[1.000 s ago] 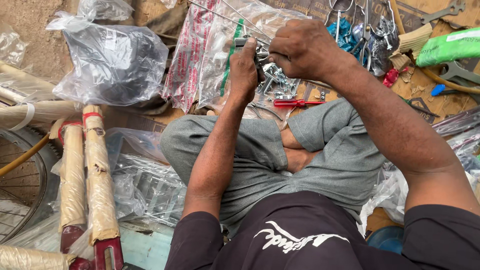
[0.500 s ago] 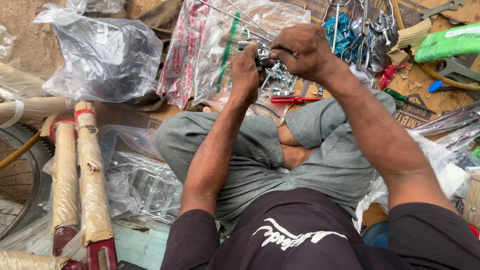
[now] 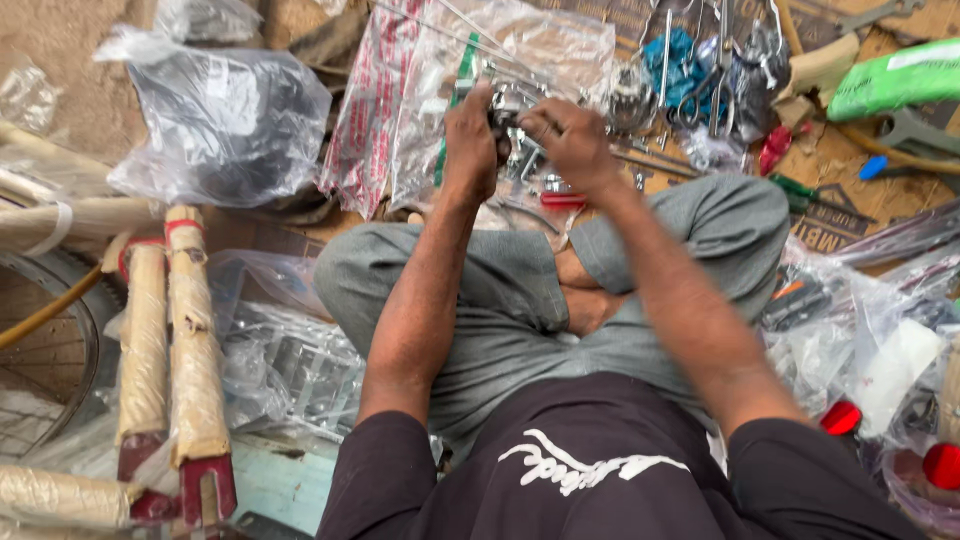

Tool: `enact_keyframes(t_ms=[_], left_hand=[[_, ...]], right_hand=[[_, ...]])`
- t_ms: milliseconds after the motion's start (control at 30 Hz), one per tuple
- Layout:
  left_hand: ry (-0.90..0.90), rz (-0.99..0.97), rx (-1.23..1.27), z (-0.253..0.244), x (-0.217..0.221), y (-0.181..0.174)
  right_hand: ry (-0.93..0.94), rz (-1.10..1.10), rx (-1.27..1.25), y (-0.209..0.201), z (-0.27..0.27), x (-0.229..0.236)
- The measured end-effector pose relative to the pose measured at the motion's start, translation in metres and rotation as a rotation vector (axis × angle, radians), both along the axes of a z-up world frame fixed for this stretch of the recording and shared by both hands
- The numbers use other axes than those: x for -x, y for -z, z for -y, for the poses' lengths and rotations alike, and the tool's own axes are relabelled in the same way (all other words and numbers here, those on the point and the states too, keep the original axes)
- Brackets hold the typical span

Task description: The person sits cross-legged on the floor and assembles small metal hardware components by hand. They pick up individual pieces from a pile, fit them together, and occasionally use a small tool to tighten or adjust the assembly.

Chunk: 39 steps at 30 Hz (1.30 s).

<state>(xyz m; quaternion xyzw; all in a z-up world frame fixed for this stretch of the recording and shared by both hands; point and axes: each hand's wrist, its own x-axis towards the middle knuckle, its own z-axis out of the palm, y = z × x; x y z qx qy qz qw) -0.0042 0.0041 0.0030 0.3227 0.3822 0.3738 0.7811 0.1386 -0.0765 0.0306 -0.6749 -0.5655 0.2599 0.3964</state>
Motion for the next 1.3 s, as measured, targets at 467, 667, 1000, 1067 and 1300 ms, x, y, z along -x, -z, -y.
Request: enact_keyframes(t_ms=[467, 667, 1000, 1067, 1300], left_hand=[[0.087, -0.061, -0.018, 0.001, 0.001, -0.010], [0.071, -0.067, -0.005, -0.002, -0.005, -0.004], [-0.080, 0.111, 0.168, 0.006, -0.013, 0.015], [-0.074, 0.101, 0.162, 0.003, -0.013, 0.019], [-0.078, 0.024, 0.178, 0.003, -0.010, 0.009]], right_hand=[[-0.357, 0.591, -0.292, -0.052, -0.021, -0.041], [-0.493, 0.608, -0.143, -0.042, -0.030, -0.046], [-0.003, 0.223, -0.335, 0.020, -0.011, -0.008], [0.140, 0.177, -0.323, 0.030, -0.008, 0.007], [0.170, -0.060, -0.182, 0.026, -0.004, 0.016]])
